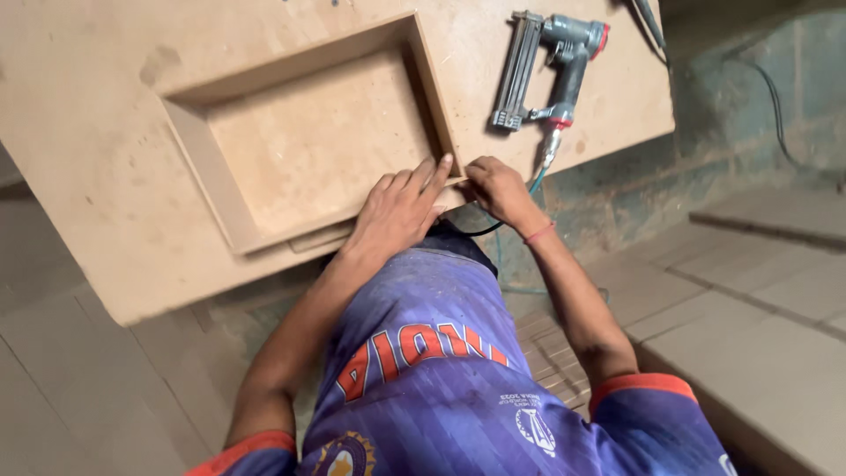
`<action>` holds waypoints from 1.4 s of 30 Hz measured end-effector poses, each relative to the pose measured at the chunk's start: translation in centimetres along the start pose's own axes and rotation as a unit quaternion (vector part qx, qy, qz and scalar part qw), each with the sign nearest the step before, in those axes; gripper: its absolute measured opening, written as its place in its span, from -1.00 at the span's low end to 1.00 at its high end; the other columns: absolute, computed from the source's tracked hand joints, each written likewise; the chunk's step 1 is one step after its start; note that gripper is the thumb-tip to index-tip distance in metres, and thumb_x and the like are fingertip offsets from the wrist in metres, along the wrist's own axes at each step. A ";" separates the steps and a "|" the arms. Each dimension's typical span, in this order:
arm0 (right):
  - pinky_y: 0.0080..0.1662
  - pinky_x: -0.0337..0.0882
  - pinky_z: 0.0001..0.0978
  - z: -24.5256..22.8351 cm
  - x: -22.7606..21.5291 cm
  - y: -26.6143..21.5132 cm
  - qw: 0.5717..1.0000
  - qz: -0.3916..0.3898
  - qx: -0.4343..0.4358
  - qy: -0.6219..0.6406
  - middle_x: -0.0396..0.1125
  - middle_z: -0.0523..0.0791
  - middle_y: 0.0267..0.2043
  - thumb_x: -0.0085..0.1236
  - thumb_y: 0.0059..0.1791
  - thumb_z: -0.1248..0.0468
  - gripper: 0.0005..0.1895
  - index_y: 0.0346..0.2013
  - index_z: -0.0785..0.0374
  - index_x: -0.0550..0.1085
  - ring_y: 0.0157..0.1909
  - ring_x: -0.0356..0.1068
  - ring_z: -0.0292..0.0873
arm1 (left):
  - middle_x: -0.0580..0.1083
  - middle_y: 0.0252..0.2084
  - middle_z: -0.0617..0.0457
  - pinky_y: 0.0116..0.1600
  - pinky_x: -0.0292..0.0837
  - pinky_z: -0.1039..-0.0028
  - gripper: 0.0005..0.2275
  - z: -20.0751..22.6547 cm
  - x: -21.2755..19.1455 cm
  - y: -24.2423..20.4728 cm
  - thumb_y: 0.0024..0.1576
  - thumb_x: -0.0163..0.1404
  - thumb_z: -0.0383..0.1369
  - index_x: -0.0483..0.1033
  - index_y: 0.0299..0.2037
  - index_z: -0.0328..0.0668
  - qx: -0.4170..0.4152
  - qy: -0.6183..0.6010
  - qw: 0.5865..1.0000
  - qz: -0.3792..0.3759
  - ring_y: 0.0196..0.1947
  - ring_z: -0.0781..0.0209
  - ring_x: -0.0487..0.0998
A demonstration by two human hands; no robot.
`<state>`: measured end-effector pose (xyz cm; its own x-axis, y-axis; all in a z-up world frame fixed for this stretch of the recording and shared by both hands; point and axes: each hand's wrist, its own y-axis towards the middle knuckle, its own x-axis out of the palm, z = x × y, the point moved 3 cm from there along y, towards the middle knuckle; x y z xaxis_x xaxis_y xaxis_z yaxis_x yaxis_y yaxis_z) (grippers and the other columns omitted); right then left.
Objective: The person applies glue to wooden panels and assembles them into box frames. They then use a pneumatic nail gun to fasten the panels together, repeating the process to complete multiple boxes.
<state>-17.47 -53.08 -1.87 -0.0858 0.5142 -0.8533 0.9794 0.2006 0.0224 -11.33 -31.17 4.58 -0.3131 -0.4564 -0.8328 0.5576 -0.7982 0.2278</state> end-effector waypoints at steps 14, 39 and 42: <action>-0.20 0.43 -0.13 4.4 0.7 1.1 0.985 0.012 -0.153 0.076 0.36 -0.05 -0.26 0.26 -0.14 0.39 -0.78 -0.20 0.28 0.52 -0.19 0.39 0.05 | 0.50 -0.32 -0.10 -0.26 0.49 0.15 -0.67 2.7 6.7 3.5 0.21 0.09 -0.34 0.44 0.15 -0.27 -0.132 -0.013 0.990 0.052 -0.35 -0.12 0.57; -0.28 0.42 -0.14 4.2 0.5 1.8 0.986 0.027 -0.139 0.084 0.38 -0.11 -0.26 0.29 -0.08 0.36 -0.80 -0.15 0.17 0.57 -0.22 0.44 -0.01 | 0.51 -0.42 -0.03 -0.37 0.51 0.25 -0.26 1.6 7.3 3.3 0.17 0.13 -0.12 0.05 0.52 -0.06 -0.150 0.159 0.975 -0.047 -0.52 0.03 0.58; -0.32 0.40 -0.13 4.2 0.6 2.0 0.989 0.018 -0.131 0.066 0.36 -0.11 -0.28 0.27 -0.10 0.35 -0.77 -0.15 0.16 0.57 -0.25 0.42 -0.01 | 0.51 -0.42 -0.03 -0.34 0.52 0.27 -0.27 1.5 7.2 3.4 0.16 0.13 -0.11 0.06 0.51 -0.04 -0.143 0.159 0.976 -0.036 -0.50 0.03 0.58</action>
<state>-14.77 -55.90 -4.50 -0.0914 0.6258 -0.7746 0.9029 0.3801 0.2006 -12.85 -37.78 0.16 -0.1308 -0.2212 -0.9664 0.7486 -0.6611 0.0500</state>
